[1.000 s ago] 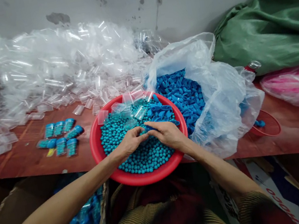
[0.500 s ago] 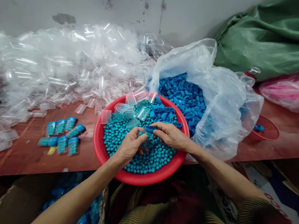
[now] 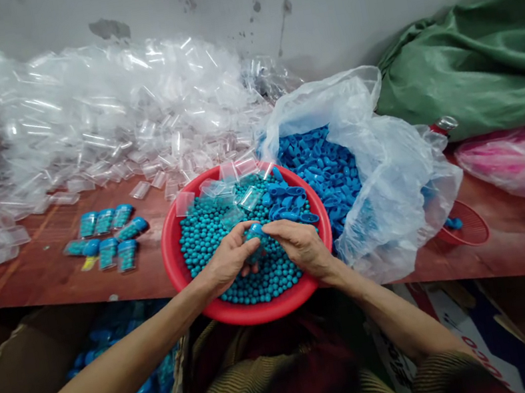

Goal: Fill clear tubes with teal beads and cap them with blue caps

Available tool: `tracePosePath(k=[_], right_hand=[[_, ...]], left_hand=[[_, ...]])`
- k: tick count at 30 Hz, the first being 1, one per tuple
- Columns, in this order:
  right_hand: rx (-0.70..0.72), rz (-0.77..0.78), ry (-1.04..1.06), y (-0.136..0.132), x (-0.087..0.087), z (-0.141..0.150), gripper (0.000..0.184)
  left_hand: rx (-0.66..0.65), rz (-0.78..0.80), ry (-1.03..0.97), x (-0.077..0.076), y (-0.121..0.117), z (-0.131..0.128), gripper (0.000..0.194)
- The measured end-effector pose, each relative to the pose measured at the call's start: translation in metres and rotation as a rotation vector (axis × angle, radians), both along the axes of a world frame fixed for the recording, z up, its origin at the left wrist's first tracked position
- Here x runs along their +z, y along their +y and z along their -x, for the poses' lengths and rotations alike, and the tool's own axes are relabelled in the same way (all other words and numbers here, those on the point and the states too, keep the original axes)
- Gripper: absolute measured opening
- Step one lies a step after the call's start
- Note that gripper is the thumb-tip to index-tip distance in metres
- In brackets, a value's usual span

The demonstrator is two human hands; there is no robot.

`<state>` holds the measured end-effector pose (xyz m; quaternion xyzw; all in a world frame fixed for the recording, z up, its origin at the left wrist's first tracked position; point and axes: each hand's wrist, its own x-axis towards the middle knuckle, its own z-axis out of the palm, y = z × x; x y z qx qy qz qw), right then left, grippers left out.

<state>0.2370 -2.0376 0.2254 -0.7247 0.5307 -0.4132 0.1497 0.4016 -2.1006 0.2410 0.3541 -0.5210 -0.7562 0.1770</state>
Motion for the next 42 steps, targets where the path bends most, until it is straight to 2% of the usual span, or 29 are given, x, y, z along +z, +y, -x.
tracePosePath(k=[7,14,17,22,27,31,33,36,37,40,42], right_hand=[[-0.059,0.039,0.026,0.0,-0.001,-0.004,0.027],[-0.008,0.087,-0.128,-0.004,-0.002,-0.011,0.026],[-0.02,0.071,-0.175,-0.004,0.002,-0.012,0.026],[0.006,-0.076,-0.263,-0.008,0.003,-0.007,0.027],[-0.106,-0.394,-0.634,-0.015,0.003,-0.001,0.027],[-0.195,-0.413,-0.814,-0.019,0.008,-0.003,0.036],[-0.224,-0.383,-0.756,-0.019,0.011,-0.004,0.029],[-0.154,-0.267,-0.474,-0.017,0.013,-0.005,0.012],[-0.119,-0.213,-0.373,-0.016,0.013,-0.006,0.012],[0.003,-0.119,-0.16,-0.01,0.011,-0.009,0.018],[0.072,-0.119,-0.073,-0.005,0.009,-0.014,0.044]], left_hand=[[0.044,0.029,-0.005,0.0,0.002,0.0,0.05],[0.165,0.019,0.034,0.003,0.007,0.005,0.041],[0.186,0.084,0.015,0.004,0.009,0.008,0.036],[0.162,0.21,-0.036,0.0,0.007,0.004,0.034],[0.068,0.187,-0.064,-0.001,0.002,-0.005,0.037],[0.027,0.215,-0.065,0.0,0.002,-0.004,0.036],[0.014,0.239,-0.077,0.0,0.004,-0.002,0.035],[0.044,0.26,-0.105,-0.003,0.007,0.001,0.037],[0.06,0.254,-0.109,-0.003,0.008,0.001,0.04],[0.1,0.235,-0.086,-0.002,0.009,0.002,0.047],[0.127,0.258,-0.042,0.0,0.008,0.003,0.044]])
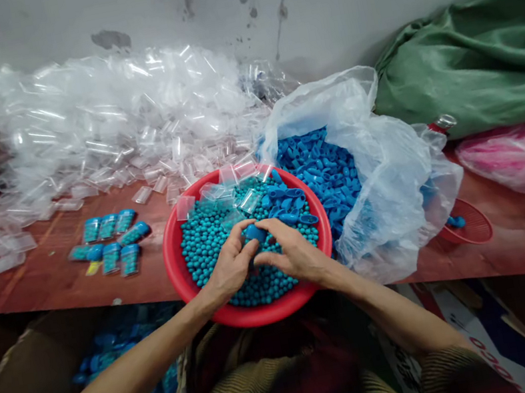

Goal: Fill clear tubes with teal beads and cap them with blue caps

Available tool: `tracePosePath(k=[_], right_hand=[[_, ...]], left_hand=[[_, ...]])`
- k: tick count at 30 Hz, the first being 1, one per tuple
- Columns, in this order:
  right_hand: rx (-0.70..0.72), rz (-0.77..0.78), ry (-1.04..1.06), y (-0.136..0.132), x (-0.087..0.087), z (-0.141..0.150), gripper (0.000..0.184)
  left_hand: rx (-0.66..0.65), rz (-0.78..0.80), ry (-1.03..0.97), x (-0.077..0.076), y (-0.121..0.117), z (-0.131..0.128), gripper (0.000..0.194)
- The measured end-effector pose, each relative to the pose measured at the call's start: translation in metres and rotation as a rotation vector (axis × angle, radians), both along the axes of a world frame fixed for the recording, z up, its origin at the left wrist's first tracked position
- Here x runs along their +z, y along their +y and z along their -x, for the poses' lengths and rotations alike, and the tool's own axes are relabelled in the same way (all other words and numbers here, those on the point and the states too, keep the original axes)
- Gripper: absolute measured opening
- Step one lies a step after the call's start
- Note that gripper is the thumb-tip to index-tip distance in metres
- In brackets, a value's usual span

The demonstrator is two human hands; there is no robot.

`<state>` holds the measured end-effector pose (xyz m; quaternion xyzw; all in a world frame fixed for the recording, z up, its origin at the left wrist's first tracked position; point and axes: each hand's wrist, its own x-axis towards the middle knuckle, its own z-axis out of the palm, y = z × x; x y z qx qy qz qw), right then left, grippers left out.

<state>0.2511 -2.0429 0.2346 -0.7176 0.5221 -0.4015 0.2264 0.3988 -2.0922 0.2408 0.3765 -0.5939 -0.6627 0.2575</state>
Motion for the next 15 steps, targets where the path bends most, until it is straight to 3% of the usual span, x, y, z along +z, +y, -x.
tracePosePath(k=[2,4,8,15], right_hand=[[0.032,-0.02,0.083,0.004,-0.002,-0.006,0.075],[0.005,-0.043,0.168,0.007,-0.003,-0.012,0.086],[-0.088,-0.005,0.298,0.009,-0.001,-0.018,0.077],[-0.074,0.117,0.384,0.004,-0.004,-0.017,0.077]], left_hand=[[0.005,0.033,0.034,0.002,-0.001,0.0,0.042],[0.006,0.051,0.046,0.002,-0.001,0.0,0.041],[0.032,0.043,0.08,0.002,0.004,0.001,0.034],[0.126,-0.038,0.088,0.01,0.014,0.01,0.025]])
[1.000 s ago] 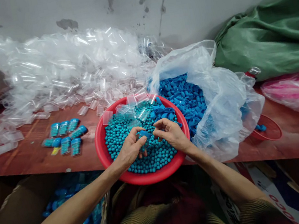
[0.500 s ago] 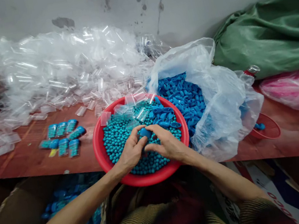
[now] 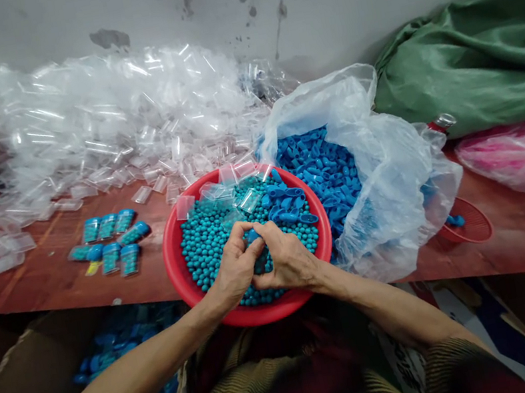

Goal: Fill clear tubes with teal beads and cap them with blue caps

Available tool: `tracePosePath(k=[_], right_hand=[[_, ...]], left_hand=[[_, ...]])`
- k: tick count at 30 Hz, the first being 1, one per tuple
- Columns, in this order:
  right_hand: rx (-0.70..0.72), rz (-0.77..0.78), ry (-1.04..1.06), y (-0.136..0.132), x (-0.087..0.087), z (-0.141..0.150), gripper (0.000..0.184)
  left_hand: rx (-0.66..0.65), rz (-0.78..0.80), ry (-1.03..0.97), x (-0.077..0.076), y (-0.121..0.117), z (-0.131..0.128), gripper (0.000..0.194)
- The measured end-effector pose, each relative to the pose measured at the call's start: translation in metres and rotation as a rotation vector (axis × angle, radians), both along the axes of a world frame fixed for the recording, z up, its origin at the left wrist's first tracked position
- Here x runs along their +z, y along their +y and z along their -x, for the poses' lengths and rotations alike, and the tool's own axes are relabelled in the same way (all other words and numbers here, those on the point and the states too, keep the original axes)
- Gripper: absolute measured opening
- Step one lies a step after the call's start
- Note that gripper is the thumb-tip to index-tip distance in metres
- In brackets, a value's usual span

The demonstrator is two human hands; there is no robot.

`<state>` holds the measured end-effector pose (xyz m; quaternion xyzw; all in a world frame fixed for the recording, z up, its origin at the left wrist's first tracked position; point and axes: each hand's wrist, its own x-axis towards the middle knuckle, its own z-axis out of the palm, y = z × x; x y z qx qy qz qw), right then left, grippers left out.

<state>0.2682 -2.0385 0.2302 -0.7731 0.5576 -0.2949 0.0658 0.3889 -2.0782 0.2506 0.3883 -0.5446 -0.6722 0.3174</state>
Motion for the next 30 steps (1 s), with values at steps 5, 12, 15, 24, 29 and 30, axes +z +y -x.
tracePosePath(k=[5,12,15,24,29,30], right_hand=[[-0.017,-0.085,-0.002,0.0,-0.004,-0.003,0.076],[-0.006,-0.267,-0.192,0.002,-0.001,-0.002,0.089],[0.086,-0.298,-0.301,0.0,-0.005,0.004,0.106],[0.092,-0.252,-0.266,-0.001,0.0,0.006,0.093],[0.072,-0.164,-0.243,0.004,0.003,-0.003,0.074],[0.058,-0.149,-0.231,0.005,0.002,-0.005,0.071]], left_hand=[[0.015,0.172,-0.078,-0.003,0.0,0.002,0.013],[-0.042,0.111,-0.082,-0.007,-0.012,-0.004,0.023],[-0.087,-0.085,0.022,-0.003,-0.015,-0.013,0.038],[-0.062,-0.244,0.163,-0.001,-0.009,-0.017,0.053],[0.008,-0.159,0.064,-0.001,0.001,-0.015,0.034],[0.028,-0.13,0.036,-0.002,0.003,-0.015,0.03]])
